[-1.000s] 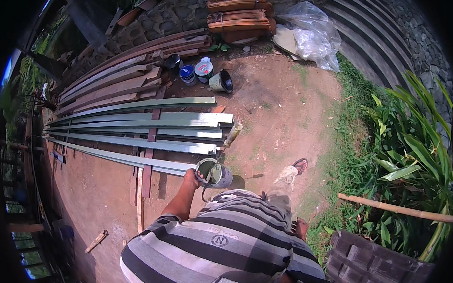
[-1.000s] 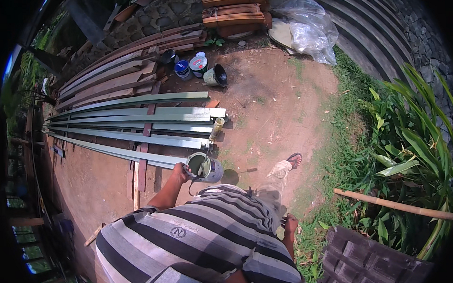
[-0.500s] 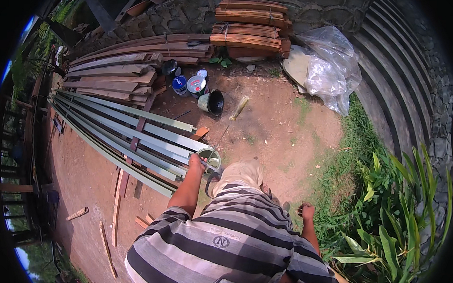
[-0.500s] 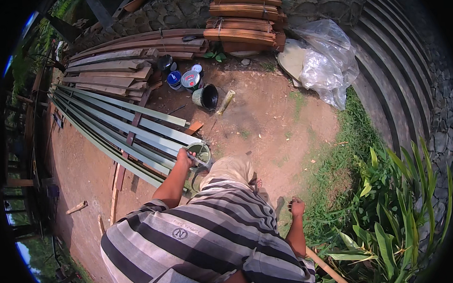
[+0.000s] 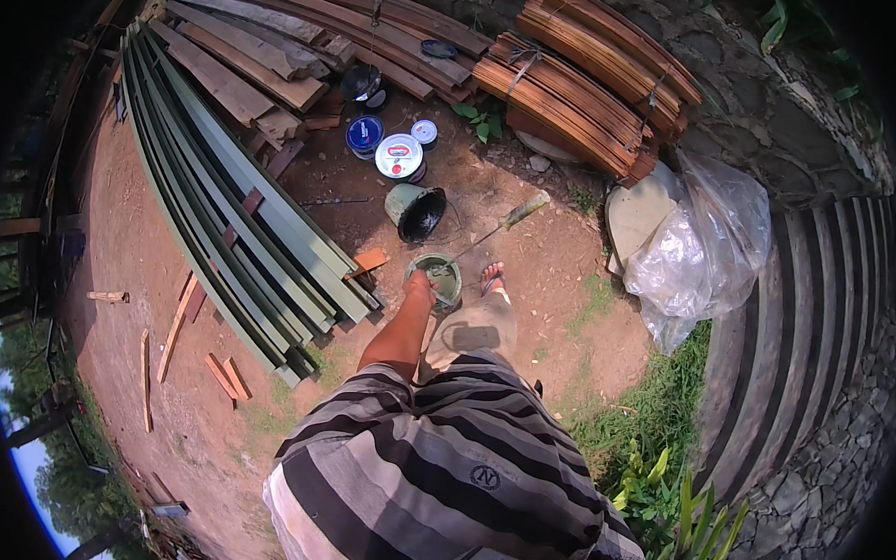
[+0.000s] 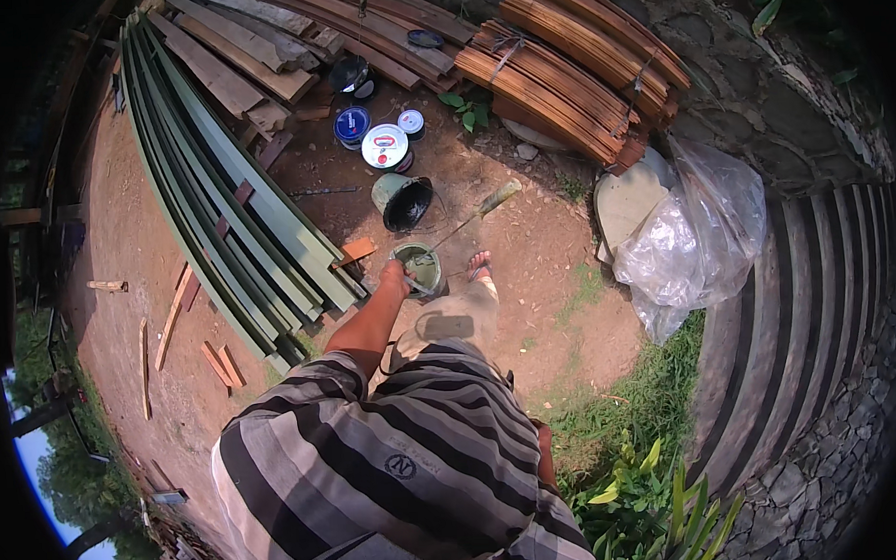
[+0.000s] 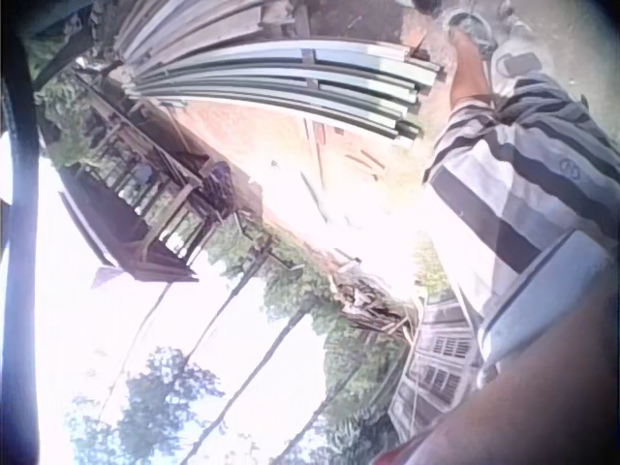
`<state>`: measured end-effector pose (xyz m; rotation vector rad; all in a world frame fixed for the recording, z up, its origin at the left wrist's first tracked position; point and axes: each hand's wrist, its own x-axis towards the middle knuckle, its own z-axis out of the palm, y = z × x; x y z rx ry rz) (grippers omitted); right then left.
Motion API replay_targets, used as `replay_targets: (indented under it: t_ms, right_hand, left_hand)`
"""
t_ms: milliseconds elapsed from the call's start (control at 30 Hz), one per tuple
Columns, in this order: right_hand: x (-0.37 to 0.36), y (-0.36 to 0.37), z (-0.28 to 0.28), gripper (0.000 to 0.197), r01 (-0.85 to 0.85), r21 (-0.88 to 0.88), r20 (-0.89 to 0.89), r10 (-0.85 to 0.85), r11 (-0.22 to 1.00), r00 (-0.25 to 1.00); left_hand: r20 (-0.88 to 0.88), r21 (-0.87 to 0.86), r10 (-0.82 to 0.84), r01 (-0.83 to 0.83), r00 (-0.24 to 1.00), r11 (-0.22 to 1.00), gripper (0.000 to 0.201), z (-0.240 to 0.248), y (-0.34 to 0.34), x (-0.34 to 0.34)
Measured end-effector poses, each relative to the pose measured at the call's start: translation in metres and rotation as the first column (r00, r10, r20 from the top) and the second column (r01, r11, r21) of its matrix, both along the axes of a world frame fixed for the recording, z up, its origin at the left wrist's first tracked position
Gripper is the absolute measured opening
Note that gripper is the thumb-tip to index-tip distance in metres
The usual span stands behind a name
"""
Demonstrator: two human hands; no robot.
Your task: The person paints several long green slats stacked on top of other wooden beams using a brush dipped in a bucket of green paint, then moves to a separate area to pick up a paint can lid and wipe paint off their hand.
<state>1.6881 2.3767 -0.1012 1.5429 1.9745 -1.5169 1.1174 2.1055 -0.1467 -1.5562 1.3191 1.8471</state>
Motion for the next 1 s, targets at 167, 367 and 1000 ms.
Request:
replay_targets:
  t_ms: [167,367,1000]
  right_hand:
    - [-0.205,0.091,0.096,0.031,-0.050,-0.041,0.226,0.058,0.998,0.972]
    - [-0.447,0.143,0.132,0.045,-0.629,0.032,0.120,0.622,0.776,0.774]
    - [-0.812,0.213,-0.055,0.064,-0.851,-0.147,-0.250,0.814,0.504,0.524]
  left_hand:
    - [-0.031,0.119,0.107,-0.102,0.994,0.988,0.021,0.013,0.090,-0.089]
    - [0.052,0.247,0.185,-0.193,0.981,0.950,0.028,-0.027,0.176,-0.213]
    - [0.074,0.258,0.360,-0.366,0.930,0.894,0.026,-0.232,0.205,-0.410]
